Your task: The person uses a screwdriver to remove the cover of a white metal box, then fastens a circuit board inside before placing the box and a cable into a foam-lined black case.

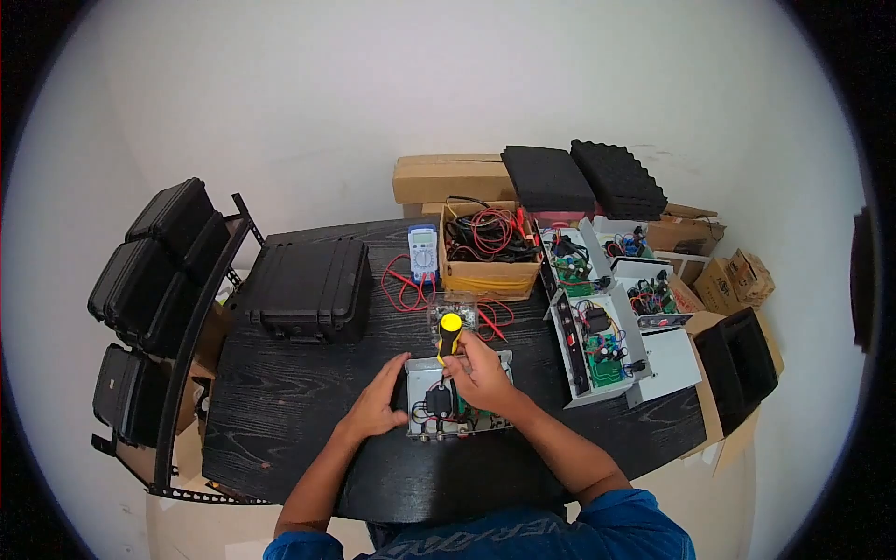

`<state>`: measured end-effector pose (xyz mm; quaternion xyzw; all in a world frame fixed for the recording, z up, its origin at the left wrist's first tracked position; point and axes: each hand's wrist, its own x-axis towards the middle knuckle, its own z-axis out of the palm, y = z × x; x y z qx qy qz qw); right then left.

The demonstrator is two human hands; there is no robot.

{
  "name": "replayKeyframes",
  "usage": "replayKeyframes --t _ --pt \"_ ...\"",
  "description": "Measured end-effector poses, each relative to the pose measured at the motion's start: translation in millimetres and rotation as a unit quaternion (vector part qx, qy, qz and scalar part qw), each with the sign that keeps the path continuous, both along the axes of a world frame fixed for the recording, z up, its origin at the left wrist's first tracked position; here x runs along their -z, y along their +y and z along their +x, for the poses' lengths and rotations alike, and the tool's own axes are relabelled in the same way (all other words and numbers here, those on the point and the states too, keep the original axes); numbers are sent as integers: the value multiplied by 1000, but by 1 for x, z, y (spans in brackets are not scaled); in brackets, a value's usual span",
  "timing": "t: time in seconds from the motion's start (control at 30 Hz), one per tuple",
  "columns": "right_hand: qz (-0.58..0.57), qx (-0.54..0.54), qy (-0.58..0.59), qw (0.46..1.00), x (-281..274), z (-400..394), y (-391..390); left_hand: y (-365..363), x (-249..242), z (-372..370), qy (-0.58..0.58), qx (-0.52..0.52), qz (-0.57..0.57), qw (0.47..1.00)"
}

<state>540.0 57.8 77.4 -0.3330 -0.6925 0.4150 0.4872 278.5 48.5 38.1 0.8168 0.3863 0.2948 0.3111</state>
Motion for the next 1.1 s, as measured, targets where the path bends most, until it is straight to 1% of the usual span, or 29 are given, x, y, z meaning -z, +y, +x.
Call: replayKeyframes --t 0.07,0.17,0.23,0.37,0.47,0.53,0.63,0.83,0.93,1.03,1.1 --pt "6 4 -12 1000 1 -2 0 13 13 2 -40 -12 46 998" --pt "13 7 -33 999 -3 -3 -1 17 -15 20 -52 -14 37 998" --pt "32 9 -54 998 -2 -2 1 24 -15 28 -51 2 64 997" --pt "49 6 -50 998 -2 -1 -2 29 -17 41 -73 26 91 993" --pt "41 2 -34 999 -4 -1 -4 30 -16 46 -94 41 85 991" --pt "34 -2 -39 999 -9 0 -7 29 -14 46 -75 42 87 993" --pt "75 6 -66 995 1 2 0 31 -6 45 -62 35 81 994" --pt "65 -30 -79 994 2 7 4 27 8 46 -43 18 68 997" --pt "15 -46 -37 998 2 6 5 25 12 47 -43 12 70 997" --pt "65 -32 -18 997 -17 2 0 24 17 49 -52 1 66 996" --pt "25 -38 -37 998 -14 4 1 23 23 49 -56 -3 69 996"
